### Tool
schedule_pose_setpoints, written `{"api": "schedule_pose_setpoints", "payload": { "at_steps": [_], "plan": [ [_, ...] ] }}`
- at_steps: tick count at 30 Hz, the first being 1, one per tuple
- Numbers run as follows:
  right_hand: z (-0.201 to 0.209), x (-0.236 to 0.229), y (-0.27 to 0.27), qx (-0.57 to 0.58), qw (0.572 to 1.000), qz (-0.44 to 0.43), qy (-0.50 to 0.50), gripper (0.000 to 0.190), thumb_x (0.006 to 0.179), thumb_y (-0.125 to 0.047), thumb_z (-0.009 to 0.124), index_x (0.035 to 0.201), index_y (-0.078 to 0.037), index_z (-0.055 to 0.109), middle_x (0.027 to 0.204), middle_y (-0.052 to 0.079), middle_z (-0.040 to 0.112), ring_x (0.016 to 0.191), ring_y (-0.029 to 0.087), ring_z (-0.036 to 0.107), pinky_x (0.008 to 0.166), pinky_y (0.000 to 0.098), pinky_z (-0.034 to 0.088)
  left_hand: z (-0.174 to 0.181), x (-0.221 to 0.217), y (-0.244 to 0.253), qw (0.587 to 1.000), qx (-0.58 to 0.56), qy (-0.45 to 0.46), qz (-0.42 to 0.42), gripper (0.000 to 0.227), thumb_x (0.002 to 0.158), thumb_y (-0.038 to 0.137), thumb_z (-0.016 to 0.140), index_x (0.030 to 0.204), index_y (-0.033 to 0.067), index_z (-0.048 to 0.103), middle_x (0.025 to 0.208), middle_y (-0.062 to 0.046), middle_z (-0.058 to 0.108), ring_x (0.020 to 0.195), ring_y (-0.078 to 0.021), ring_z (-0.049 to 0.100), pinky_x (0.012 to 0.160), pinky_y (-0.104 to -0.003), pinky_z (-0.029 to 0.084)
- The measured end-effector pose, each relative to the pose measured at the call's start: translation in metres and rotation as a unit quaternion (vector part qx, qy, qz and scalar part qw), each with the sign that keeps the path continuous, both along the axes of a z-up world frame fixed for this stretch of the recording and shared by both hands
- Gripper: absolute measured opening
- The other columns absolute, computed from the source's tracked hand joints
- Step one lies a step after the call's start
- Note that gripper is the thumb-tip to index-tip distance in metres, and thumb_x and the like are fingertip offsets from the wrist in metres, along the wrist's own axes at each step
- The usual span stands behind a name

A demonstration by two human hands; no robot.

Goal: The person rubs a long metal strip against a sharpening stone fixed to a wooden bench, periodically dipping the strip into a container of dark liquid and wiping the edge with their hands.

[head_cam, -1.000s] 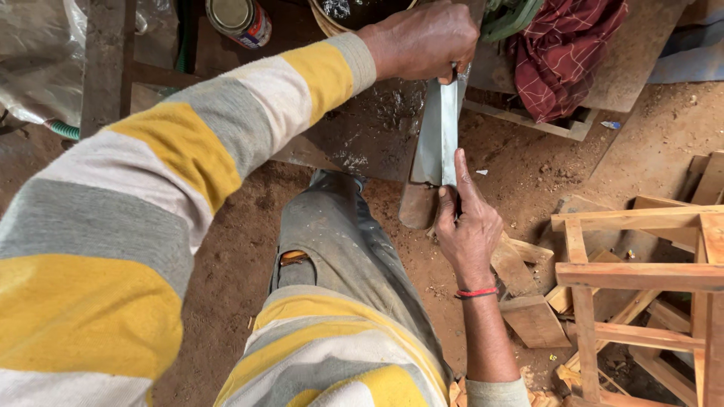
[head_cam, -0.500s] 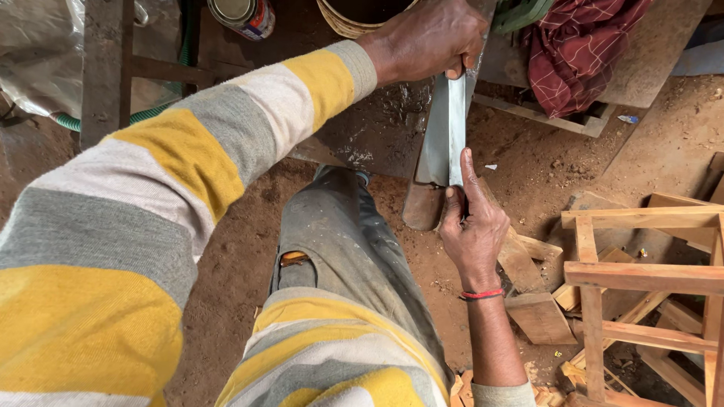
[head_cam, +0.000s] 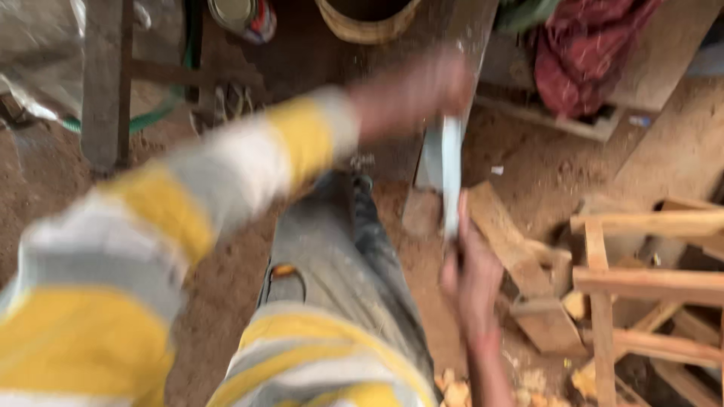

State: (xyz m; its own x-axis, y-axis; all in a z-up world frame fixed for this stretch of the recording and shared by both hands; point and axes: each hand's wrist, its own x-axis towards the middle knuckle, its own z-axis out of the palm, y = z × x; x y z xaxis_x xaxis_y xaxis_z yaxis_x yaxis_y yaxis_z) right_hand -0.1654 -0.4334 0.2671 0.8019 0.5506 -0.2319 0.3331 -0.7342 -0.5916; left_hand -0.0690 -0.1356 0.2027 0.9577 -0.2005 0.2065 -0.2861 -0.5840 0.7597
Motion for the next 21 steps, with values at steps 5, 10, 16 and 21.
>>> {"api": "schedule_pose_setpoints", "payload": {
  "at_steps": [5,10,16,21],
  "plan": [
    [0.029,-0.059,-0.026,-0.008,0.997,-0.072,0.016,0.061,0.083,0.004,0.069,0.140,-0.014,0.059,0.073,0.012,0.075,0.044,0.013,0.062,0.045,0.0318,0.047,0.026,-0.068,-0.058,1.000,-0.011,0.011,0.009,0.018,0.085,-0.002,0.065,0.084,0.0133,0.075,0.093,-0.005,0.069,0.098,-0.0229,0.063,0.085,-0.035,0.056],
    [-0.009,0.078,0.066,0.074,0.997,0.029,-0.015,0.075,0.076,0.012,0.053,0.149,-0.004,0.052,0.113,0.031,0.066,0.054,0.032,0.054,0.057,0.0389,0.048,-0.053,0.055,0.036,0.970,-0.192,0.122,0.079,0.023,0.104,0.005,0.056,0.090,0.0131,0.073,0.091,-0.003,0.066,0.090,-0.0169,0.065,0.080,-0.035,0.052],
    [-0.003,0.082,0.080,0.135,0.986,0.056,-0.079,0.067,0.088,0.006,0.055,0.154,-0.006,0.052,0.105,0.026,0.071,0.072,0.032,0.069,0.068,0.0398,0.054,-0.030,0.071,0.046,0.977,-0.092,0.171,0.087,0.017,0.097,0.007,0.059,0.097,0.0137,0.075,0.090,-0.006,0.073,0.080,-0.0175,0.069,0.074,-0.034,0.055],
    [0.041,-0.069,-0.017,0.036,0.998,-0.025,-0.044,0.062,0.084,0.008,0.058,0.144,-0.009,0.056,0.117,0.032,0.071,0.064,0.019,0.072,0.053,0.0279,0.052,0.015,-0.060,-0.039,0.995,-0.020,0.069,0.067,0.013,0.093,0.010,0.064,0.090,0.0166,0.075,0.088,-0.007,0.069,0.090,-0.0230,0.065,0.081,-0.039,0.054]
  ]
}}
